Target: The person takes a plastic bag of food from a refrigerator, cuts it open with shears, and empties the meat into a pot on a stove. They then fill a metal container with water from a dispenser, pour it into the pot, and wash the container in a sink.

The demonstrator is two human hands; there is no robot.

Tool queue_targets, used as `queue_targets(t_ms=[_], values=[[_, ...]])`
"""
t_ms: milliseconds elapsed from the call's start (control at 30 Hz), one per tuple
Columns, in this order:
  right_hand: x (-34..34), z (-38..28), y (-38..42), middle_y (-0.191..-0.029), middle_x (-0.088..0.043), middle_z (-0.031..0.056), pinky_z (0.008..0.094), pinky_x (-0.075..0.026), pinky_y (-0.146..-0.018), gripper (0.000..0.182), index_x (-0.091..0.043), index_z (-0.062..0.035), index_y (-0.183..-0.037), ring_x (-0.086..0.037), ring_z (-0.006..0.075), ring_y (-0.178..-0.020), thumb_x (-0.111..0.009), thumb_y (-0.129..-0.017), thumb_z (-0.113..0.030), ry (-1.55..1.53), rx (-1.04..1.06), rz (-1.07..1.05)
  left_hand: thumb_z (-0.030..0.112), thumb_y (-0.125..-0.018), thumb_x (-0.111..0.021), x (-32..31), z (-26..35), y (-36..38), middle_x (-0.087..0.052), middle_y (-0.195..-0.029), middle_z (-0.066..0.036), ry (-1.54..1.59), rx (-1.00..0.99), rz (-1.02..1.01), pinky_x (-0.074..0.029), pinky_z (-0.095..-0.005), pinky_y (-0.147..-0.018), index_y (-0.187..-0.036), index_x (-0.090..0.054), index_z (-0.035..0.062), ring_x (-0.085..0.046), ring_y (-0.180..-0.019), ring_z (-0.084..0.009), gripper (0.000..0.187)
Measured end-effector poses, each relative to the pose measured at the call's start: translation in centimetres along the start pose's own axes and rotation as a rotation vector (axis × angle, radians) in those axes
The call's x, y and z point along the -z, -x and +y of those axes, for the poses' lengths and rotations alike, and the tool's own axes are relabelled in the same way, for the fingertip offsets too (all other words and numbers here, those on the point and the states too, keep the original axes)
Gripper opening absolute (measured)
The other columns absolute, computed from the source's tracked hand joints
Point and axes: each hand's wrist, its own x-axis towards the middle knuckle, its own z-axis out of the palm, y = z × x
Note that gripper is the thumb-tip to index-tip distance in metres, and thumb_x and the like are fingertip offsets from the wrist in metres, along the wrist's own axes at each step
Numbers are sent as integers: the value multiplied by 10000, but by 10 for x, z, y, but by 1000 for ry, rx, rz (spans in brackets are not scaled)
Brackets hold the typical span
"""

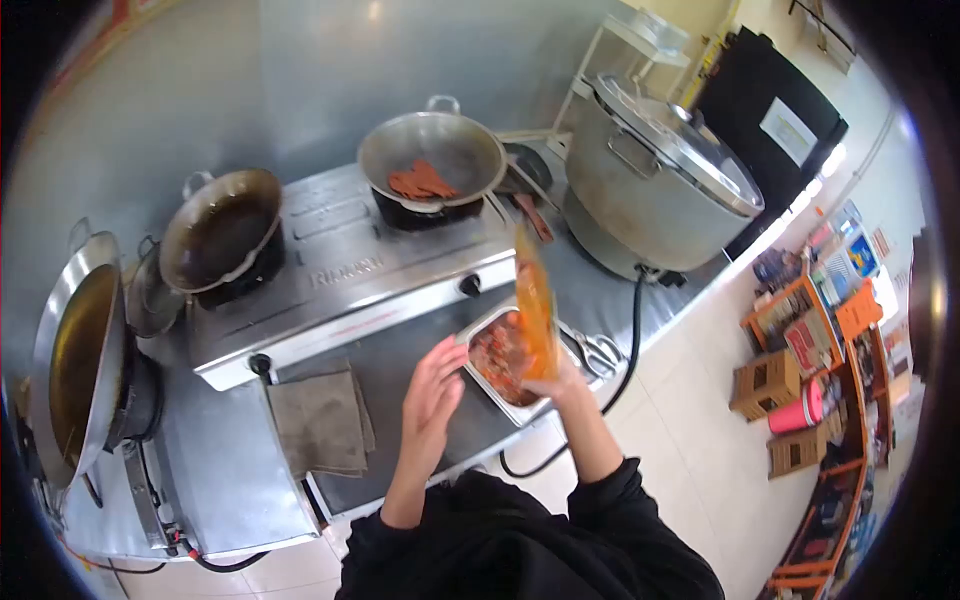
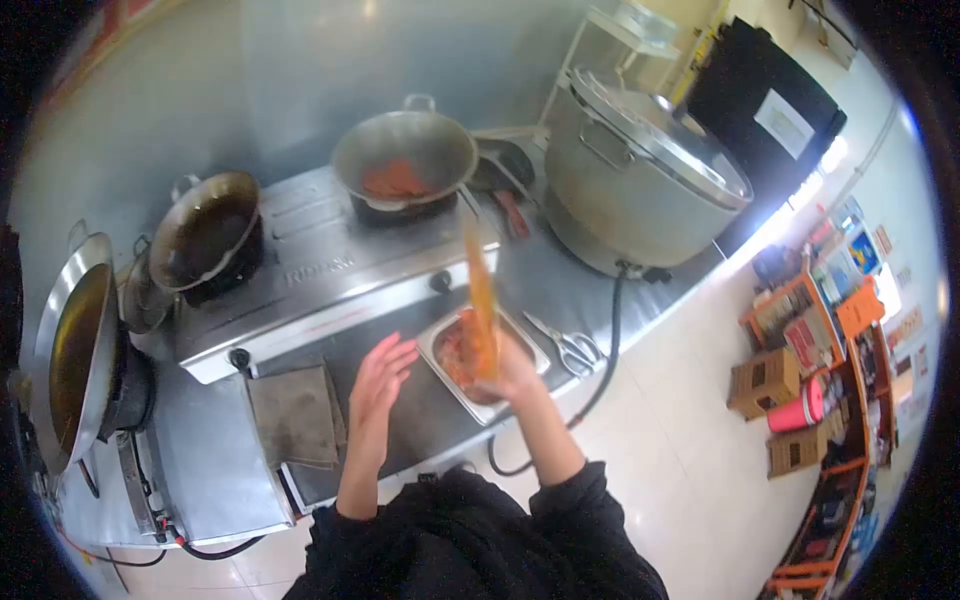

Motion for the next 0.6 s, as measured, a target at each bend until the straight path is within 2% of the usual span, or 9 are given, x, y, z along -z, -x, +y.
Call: queue_targets(t_ms=[33,100,233,267,333,433,467,533,600], values=[[-19,18,20,-868,-570,15,224,-461,-533,285,-503,-80,-1093,-564,100,-715,-447,-898,-280,43,49,154,127,-874,-475,-14,-2,-3,-469,-1188,-133,3,-3,-71,-332,-283,-929,-1265,-345,13,-441,-1120,-192,428],[22,33,41,-864,-569,9,223,-469,-569,307,-509,-80,-1073,-562,97,-715,-454,-895,-323,283,41,337,145,-858,-522,-34,-19,-7,-515,-1092,-100,-13,59,-176,-377,-257,-853,-1214,-378,11,-508,-1007,-148,407],[32,41,89,-840,-560,0,208,-464,-598,352,-497,-71,-1063,-549,83,-704,-425,-902,-376,259,139,512,150,-863,-527,-75,-43,-1,-553,-985,-66,-98,107,-259,-423,-226,-741,-1158,-420,-9,-545,-861,-103,352],[31,36,99,-833,-557,-1,209,-464,-599,347,-498,-74,-1055,-545,81,-703,-421,-903,-377,226,155,530,150,-866,-524,-87,-48,-1,-558,-969,-60,-101,96,-275,-429,-223,-719,-1147,-430,-11,-547,-834,-96,337],[21,23,127,-820,-552,-4,213,-463,-600,338,-500,-78,-1038,-537,78,-702,-415,-905,-378,151,188,572,151,-880,-493,-109,-59,0,-533,-1039,-54,-17,236,-447,-398,-235,-800,-1174,-426,0,-512,-923,-98,338],[63,13,175,-870,-562,8,227,-473,-628,349,-491,-77,-1072,-549,94,-742,-402,-910,-374,17,235,429,146,-894,-465,-154,-81,4,-539,-1026,-45,-1,372,-638,-393,-233,-813,-1154,-450,6,-503,-930,-89,295],[77,11,194,-971,-543,49,255,-454,-738,386,-448,-68,-1152,-537,129,-852,-385,-918,-368,61,273,435,144,-898,-459,-173,-90,7,-548,-1003,-42,-13,402,-690,-398,-229,-800,-1137,-464,7,-507,-911,-84,275],[100,0,225,-1030,-515,69,268,-418,-799,386,-407,-59,-1192,-511,152,-919,-379,-925,-337,452,435,649,133,-904,-449,-216,-110,18,-565,-936,-32,20,489,-725,-408,-215,-750,-1089,-492,7,-510,-850,-66,228],[93,-20,259,-1078,-476,92,298,-359,-866,376,-357,-43,-1218,-460,172,-992,-392,-925,-275,821,705,879,136,-894,-476,-262,-131,28,-565,-804,-26,-25,409,-741,-417,-206,-655,-959,-512,0,-510,-733,-56,155]])
